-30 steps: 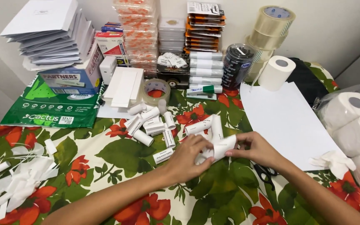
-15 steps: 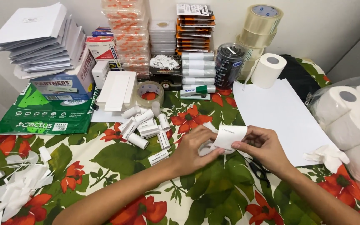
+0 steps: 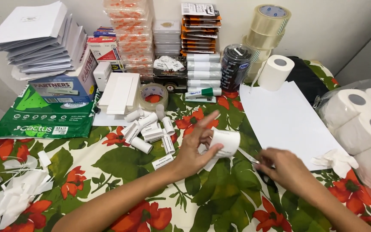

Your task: The person is using scissors to cut individual labels from a paper roll and then folding them by hand on a workspace filled with various supplies.

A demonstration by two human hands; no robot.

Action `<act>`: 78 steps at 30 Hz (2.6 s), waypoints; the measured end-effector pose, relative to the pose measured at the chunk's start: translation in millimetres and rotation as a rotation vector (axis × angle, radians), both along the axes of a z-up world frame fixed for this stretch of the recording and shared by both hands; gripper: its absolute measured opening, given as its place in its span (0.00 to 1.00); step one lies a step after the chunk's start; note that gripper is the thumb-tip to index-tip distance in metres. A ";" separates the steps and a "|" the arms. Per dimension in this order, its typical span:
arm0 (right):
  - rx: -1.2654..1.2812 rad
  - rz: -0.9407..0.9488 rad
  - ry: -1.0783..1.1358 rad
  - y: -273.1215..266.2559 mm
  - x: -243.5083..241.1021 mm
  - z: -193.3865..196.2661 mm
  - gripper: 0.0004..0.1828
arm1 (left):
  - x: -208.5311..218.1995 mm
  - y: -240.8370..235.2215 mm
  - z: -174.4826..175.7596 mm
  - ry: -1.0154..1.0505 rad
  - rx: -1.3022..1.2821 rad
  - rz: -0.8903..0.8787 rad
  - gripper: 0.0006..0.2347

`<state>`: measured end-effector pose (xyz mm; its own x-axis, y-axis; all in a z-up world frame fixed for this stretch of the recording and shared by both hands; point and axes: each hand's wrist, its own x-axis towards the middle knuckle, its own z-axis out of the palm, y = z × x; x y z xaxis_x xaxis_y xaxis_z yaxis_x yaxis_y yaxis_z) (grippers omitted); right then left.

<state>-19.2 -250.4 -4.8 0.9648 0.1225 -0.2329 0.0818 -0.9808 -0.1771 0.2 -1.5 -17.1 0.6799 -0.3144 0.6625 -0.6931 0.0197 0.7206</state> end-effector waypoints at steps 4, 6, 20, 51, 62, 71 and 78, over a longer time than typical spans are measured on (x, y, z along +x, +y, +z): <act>-0.096 -0.018 0.042 -13.4 1.1 -20.2 0.11 | 2.5 5.3 0.3 -0.039 0.065 0.064 0.07; -0.108 -0.086 0.135 -6.7 -3.5 -7.0 0.13 | 4.5 5.6 -2.1 -0.081 0.068 0.119 0.09; -0.320 -0.148 0.255 -15.4 1.5 -18.4 0.13 | 7.1 17.0 3.1 -0.013 0.194 0.125 0.19; 0.520 0.209 0.423 -50.6 57.4 47.9 0.34 | -5.4 17.9 28.0 0.089 0.252 -0.012 0.20; 0.535 0.202 0.399 -9.2 48.4 78.8 0.30 | -1.4 31.0 29.6 0.124 0.328 -0.043 0.20; 0.550 0.245 0.389 -11.1 57.0 78.2 0.28 | -0.3 31.2 27.8 0.128 0.275 -0.028 0.20; 0.588 0.212 0.357 -17.7 60.9 65.2 0.23 | 3.5 32.4 28.5 0.136 0.284 -0.029 0.19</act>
